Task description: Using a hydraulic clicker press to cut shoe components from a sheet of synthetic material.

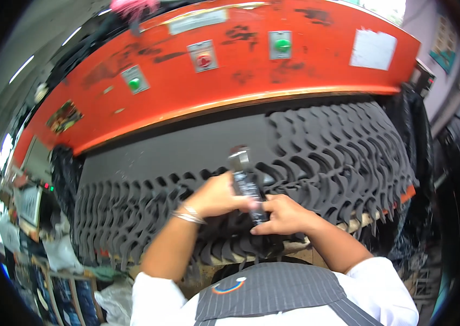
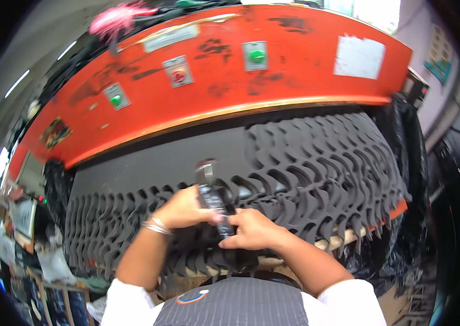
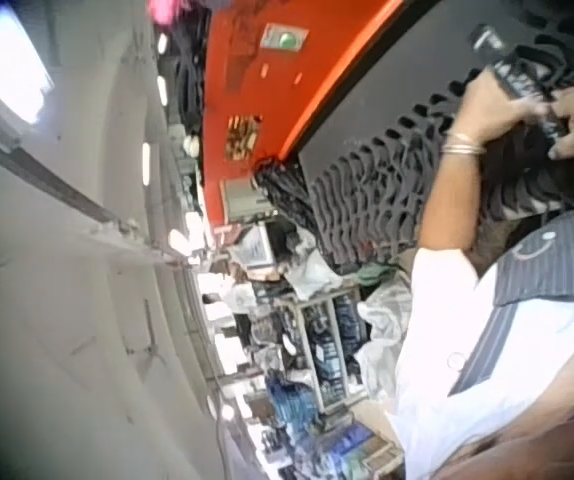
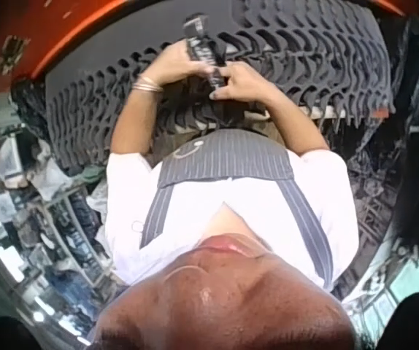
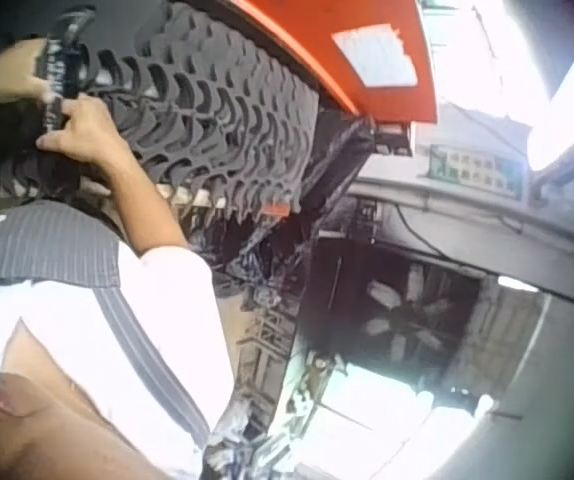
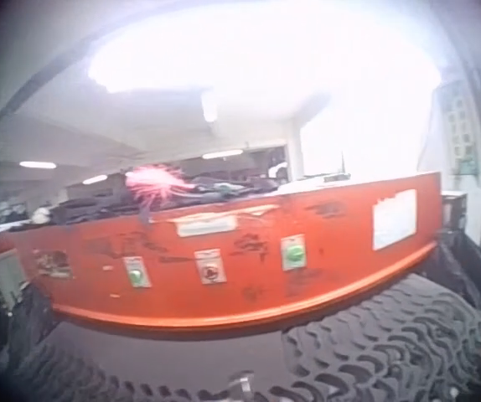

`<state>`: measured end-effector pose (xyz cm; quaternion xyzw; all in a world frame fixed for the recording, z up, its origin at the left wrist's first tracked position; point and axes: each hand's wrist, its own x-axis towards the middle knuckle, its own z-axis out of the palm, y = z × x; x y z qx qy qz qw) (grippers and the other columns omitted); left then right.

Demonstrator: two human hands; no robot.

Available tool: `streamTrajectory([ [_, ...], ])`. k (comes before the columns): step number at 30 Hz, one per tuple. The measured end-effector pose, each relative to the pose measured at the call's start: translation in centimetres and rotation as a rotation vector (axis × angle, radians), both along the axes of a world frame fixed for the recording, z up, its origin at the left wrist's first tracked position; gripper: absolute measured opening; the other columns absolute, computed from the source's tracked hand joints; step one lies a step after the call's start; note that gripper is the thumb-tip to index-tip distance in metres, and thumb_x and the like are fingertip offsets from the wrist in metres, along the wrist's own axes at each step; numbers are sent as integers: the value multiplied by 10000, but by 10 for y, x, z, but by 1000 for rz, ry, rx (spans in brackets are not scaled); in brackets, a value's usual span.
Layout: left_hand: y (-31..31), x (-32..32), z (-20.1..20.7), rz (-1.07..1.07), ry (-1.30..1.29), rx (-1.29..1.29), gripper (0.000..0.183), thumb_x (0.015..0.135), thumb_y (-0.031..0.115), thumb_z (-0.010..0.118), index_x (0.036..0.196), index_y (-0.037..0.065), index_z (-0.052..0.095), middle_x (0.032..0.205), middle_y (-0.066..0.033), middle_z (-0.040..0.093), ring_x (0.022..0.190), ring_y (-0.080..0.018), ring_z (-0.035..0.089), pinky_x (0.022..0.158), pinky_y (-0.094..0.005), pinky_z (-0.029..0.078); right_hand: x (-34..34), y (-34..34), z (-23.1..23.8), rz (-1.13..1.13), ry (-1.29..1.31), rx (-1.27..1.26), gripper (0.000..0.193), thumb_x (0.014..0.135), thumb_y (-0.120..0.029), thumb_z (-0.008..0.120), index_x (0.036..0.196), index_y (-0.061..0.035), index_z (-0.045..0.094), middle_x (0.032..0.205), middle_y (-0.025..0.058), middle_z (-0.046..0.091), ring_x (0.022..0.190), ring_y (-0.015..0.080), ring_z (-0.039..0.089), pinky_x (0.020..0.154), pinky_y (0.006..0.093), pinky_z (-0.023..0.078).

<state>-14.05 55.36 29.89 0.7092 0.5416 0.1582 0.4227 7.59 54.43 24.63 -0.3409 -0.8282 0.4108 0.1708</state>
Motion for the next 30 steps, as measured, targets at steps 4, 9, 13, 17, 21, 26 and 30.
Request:
streamTrajectory([
  [4,10,-77,34,165,716,314,559,695,321,784,1098,7,556,961,-219,657,897,-369,639,763,-419,507,-8,25,32,-144,-62,47,415,679,-366,756,896,-42,613,801,153,604,711,279,605,659,374,473],
  [9,39,-88,34,524,-291,182,349,764,171,692,1040,15,547,786,-65,629,562,-107,555,540,-254,459,-42,111,28,-502,-383,165,444,734,-311,612,1116,-86,611,1055,201,647,1019,351,611,881,431,484],
  [13,83,-57,-16,417,-567,42,314,773,135,656,1043,0,570,895,-92,646,757,-144,604,692,-279,493,-75,153,-5,-569,-457,179,451,768,-303,618,1118,-19,591,1095,218,627,1028,362,608,876,424,490],
  [17,113,-25,-51,378,-613,-93,382,742,157,664,1083,-2,601,1016,-67,619,904,-160,583,821,-297,468,-57,142,-32,-558,-142,329,659,722,-378,725,1202,15,503,1104,209,608,1084,344,561,901,404,472],
  [21,129,-16,-81,245,-242,117,533,739,280,651,1209,59,530,1043,-67,616,1083,-222,525,1115,-441,126,-22,115,-39,-435,-6,360,701,684,-251,780,1288,-55,482,995,150,637,981,319,562,865,399,462],
  [26,132,-21,-83,211,-303,79,554,738,317,617,1233,91,511,1052,-66,624,1132,-241,502,1117,-471,-66,-29,117,-42,-528,195,486,505,680,-222,779,1127,-49,621,797,121,601,828,278,564,724,368,483],
  [30,123,-19,-71,178,-227,100,565,730,284,619,1241,77,494,1063,-67,620,1156,-234,487,1116,-478,-76,-24,116,-41,-496,164,493,501,665,-213,781,1115,-55,628,795,117,595,831,266,571,719,355,491],
])
